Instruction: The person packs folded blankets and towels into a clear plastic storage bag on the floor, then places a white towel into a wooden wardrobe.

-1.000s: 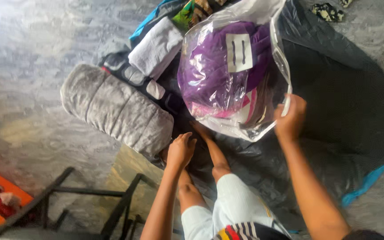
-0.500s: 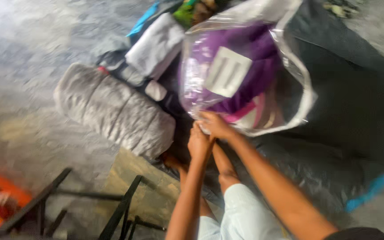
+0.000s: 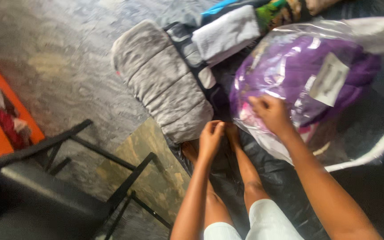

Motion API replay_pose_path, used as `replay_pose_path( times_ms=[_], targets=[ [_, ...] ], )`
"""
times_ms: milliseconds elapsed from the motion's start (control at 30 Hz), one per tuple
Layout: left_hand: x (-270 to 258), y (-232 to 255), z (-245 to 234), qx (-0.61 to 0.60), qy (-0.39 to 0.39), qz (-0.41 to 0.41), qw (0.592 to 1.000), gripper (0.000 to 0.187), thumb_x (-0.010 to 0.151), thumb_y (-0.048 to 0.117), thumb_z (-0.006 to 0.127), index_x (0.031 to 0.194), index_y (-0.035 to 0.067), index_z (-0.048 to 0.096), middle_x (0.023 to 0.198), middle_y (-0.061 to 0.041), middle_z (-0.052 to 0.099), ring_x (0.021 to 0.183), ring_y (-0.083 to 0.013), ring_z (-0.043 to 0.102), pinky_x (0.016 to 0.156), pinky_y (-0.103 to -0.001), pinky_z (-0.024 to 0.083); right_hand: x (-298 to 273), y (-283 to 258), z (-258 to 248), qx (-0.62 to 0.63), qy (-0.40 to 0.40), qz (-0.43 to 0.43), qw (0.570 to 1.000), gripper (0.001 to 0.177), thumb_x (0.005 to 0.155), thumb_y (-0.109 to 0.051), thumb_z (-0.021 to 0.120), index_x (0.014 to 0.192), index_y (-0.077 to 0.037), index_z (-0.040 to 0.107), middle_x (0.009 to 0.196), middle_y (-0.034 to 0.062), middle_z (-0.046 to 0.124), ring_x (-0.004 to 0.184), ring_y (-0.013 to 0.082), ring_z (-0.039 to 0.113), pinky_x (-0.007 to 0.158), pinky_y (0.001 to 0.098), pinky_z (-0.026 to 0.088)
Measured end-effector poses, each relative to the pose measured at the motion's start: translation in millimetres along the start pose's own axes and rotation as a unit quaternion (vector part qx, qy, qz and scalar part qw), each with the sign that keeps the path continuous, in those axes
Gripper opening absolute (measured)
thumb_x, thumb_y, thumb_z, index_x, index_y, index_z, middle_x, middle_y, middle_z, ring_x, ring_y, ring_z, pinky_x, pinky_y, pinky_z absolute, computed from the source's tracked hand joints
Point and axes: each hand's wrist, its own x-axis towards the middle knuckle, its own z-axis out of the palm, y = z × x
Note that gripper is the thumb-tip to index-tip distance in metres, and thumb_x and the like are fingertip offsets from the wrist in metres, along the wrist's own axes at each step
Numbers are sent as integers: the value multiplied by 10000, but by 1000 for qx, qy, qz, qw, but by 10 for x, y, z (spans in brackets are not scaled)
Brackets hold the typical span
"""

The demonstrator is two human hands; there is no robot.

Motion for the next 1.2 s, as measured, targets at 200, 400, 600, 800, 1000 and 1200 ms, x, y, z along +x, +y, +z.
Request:
replay_pose_path(
  times_ms=[200, 400, 600, 800, 1000, 1200],
  targets=[
    [213, -577, -1089, -48, 118, -32, 991, 369, 989, 332, 646, 1158, 9, 704, 978, -98, 762, 853, -158, 716, 755, -278, 560, 361, -924, 1258, -72, -116, -198, 971, 271, 928, -294, 715, 973, -30, 750, 834, 126, 729, 715, 212, 698, 648, 350, 526],
    [180, -1211, -1690, -138, 138, -77, 978, 374, 985, 338, 637, 1165, 17, 701, 999, -98, 765, 835, -153, 692, 697, -276, 522, 278, -1000, 2228, -54, -230, -212, 948, 280, 940, -305, 702, 1039, -47, 749, 898, 128, 750, 809, 214, 719, 729, 344, 539],
    [465, -1488, -2099, -66, 183, -57, 979, 388, 962, 351, 676, 1151, 14, 700, 1040, -118, 754, 953, -187, 700, 839, -314, 539, 754, -172, 2952, -46, -229, -111, 966, 327, 932, -340, 704, 1063, -46, 760, 907, 110, 772, 842, 228, 719, 764, 364, 558],
    [1202, -1433, -2355, 134, 196, 7, 971, 470, 923, 428, 669, 1164, 25, 691, 1175, -182, 724, 1110, -325, 667, 946, -419, 514, 1749, 456, 3209, -188, -130, -86, 970, 614, 881, -484, 740, 1270, -13, 675, 1146, 181, 727, 1041, 298, 709, 905, 401, 556],
    [2065, -2023, -2407, 160, 214, -60, 962, 635, 929, 555, 616, 1268, 20, 660, 1240, -234, 686, 1181, -381, 632, 995, -452, 486, 2577, 985, 3485, -216, -24, -54, 975, 1040, 824, -569, 797, 1481, 88, 331, 1488, 335, 401, 1380, 428, 408, 1092, 433, 367],
    [2612, -2995, -2546, 8, 239, -98, 966, 690, 967, 606, 526, 1275, -4, 626, 1248, -206, 696, 1182, -318, 651, 1011, -414, 481, 3083, 2045, 3786, -171, -78, -11, 982, 816, 991, -484, 565, 1569, 38, 322, 1575, 318, 389, 1481, 429, 368, 1212, 425, 314]
  ],
)
